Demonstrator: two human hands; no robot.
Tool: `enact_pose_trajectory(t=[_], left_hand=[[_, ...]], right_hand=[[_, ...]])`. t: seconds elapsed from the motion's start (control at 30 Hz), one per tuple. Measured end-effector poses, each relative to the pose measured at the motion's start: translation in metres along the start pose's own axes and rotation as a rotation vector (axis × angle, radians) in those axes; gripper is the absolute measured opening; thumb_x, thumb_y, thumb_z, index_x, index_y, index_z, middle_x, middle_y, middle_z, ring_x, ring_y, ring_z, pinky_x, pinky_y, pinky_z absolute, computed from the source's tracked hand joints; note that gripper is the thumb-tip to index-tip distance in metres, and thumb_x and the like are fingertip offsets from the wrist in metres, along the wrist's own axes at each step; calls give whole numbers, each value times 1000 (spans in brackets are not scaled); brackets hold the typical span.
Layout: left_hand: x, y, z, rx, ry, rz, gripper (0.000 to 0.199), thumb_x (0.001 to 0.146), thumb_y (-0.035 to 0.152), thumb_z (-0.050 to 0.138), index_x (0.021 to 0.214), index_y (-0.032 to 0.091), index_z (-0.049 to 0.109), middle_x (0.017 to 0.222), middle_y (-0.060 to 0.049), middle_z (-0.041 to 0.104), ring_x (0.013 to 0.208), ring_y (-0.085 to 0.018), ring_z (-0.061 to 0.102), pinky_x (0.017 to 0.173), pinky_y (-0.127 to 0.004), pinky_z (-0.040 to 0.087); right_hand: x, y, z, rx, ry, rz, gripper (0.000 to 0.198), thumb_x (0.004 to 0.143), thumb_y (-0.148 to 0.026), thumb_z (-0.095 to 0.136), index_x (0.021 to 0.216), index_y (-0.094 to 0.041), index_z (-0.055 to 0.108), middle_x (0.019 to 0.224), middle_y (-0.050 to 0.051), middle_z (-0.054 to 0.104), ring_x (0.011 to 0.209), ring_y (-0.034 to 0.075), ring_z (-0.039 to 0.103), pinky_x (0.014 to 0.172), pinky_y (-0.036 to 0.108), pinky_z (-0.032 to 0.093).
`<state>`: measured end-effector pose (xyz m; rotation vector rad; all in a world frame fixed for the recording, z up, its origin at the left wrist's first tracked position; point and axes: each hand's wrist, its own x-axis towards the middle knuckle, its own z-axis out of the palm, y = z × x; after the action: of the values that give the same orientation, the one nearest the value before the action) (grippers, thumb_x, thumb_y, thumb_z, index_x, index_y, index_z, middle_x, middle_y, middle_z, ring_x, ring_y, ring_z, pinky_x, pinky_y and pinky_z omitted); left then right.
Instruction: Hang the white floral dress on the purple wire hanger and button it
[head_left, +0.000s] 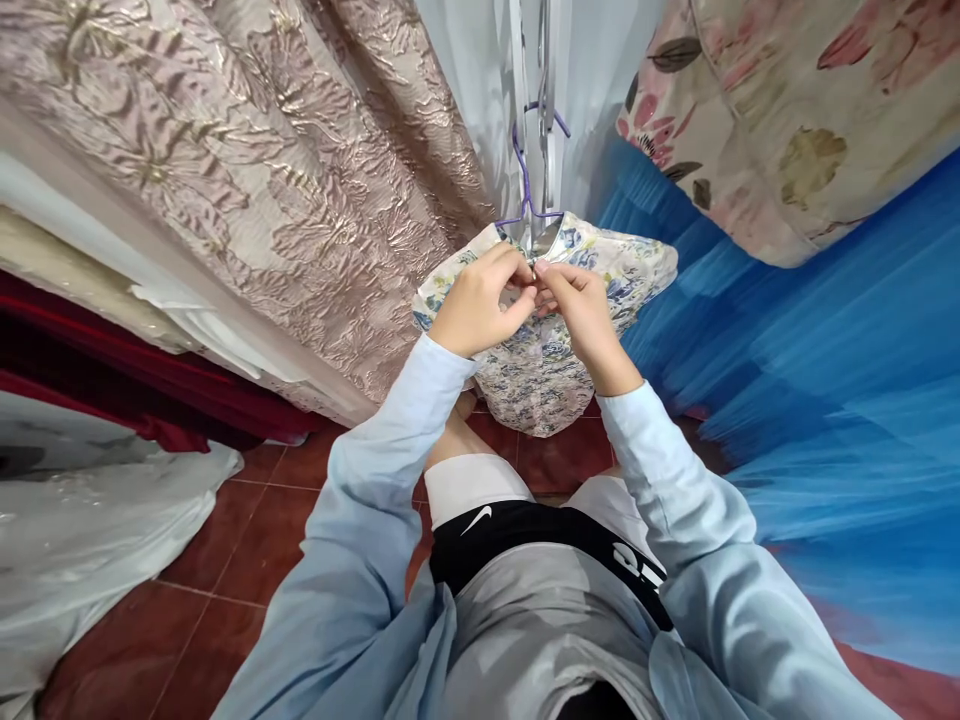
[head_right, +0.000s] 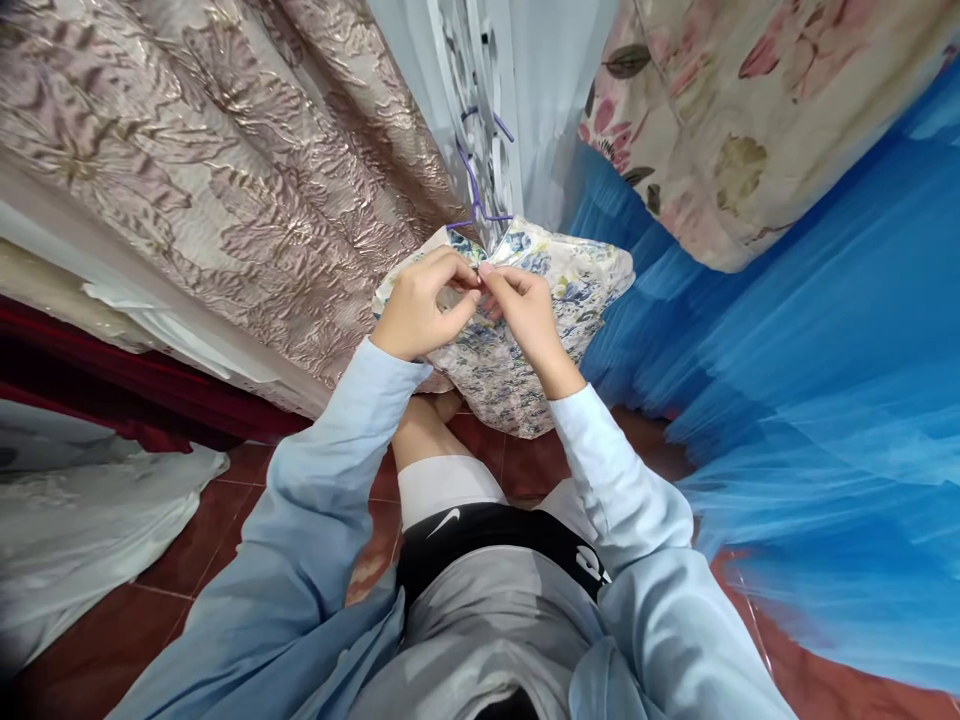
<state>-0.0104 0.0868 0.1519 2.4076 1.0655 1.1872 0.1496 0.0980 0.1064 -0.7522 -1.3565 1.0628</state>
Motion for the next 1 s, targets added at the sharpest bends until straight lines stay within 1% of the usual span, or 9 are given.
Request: enact_pose_trajectory(t=[0.1,0.23,0.4,0.47,0.57,0.63,0.73,0.87,1.0], left_hand=[[-1,-3,-3,-56,5,-46,20,96,36,64,103,18,60,102,-7,63,103,-25,68,93,-43,54],[-1,0,2,-27,96,-33,29,98,46,61,114,22,54,100,-5,63,97,-21,70,84,-35,56],[12,13,-8,5,402,-37,35,102,56,52,113,23,47,101,-6,60,92,-16,65,79,-28,54],[20,20,-17,6,456,-4,35,103,55,50,115,22,45,104,-6,58,93,-14,63,80,-26,53],[25,25,-21,25,362,43,33,106,51,47,120,21,44,102,-5,58,93,-14,66,81,-26,52],[21,24,-16,27,272,56,32,105,48,50,123,22,44,98,-4,61,90,-15,68,81,-27,53],[11,15,-6,22,190,62,30,103,44,54,124,23,48,94,-3,67,84,-15,68,79,-27,54],[4,6,0,45,180,75,24,103,40,55,116,20,57,99,-5,70,86,-14,69,80,-26,55],[2,9,3,93,210,86,22,102,38,57,102,17,64,99,-5,70,93,-16,69,86,-29,56]], right_hand=[[-4,-7,-1,-31,9,-30,41,92,-57,66,80,-17,68,75,1,63,66,11,59,59,24,48],[-3,-14,-2,-116,0,-92,36,94,-49,66,78,-17,66,77,1,63,68,11,58,61,24,46],[-11,1,1,-269,76,-84,32,92,-33,68,67,-16,60,64,-1,56,61,10,50,60,25,41],[-16,4,5,-258,86,-55,33,92,-31,68,64,-16,58,62,-1,55,58,10,48,58,25,39],[-19,-4,10,-151,74,-85,32,94,-40,66,72,-17,61,67,-1,59,60,11,51,59,26,41],[-16,-14,12,-97,83,-125,35,95,-50,65,80,-19,62,71,-1,60,62,11,53,60,26,42],[-8,-26,12,-81,83,-156,43,93,-59,64,78,-20,57,69,-2,58,62,11,52,60,26,42],[-6,-30,10,-114,55,-177,46,94,-61,62,75,-20,53,67,-3,56,60,11,51,59,26,41],[-6,-21,10,-141,91,-205,41,94,-56,64,76,-20,54,67,-2,57,61,11,52,60,26,40]])
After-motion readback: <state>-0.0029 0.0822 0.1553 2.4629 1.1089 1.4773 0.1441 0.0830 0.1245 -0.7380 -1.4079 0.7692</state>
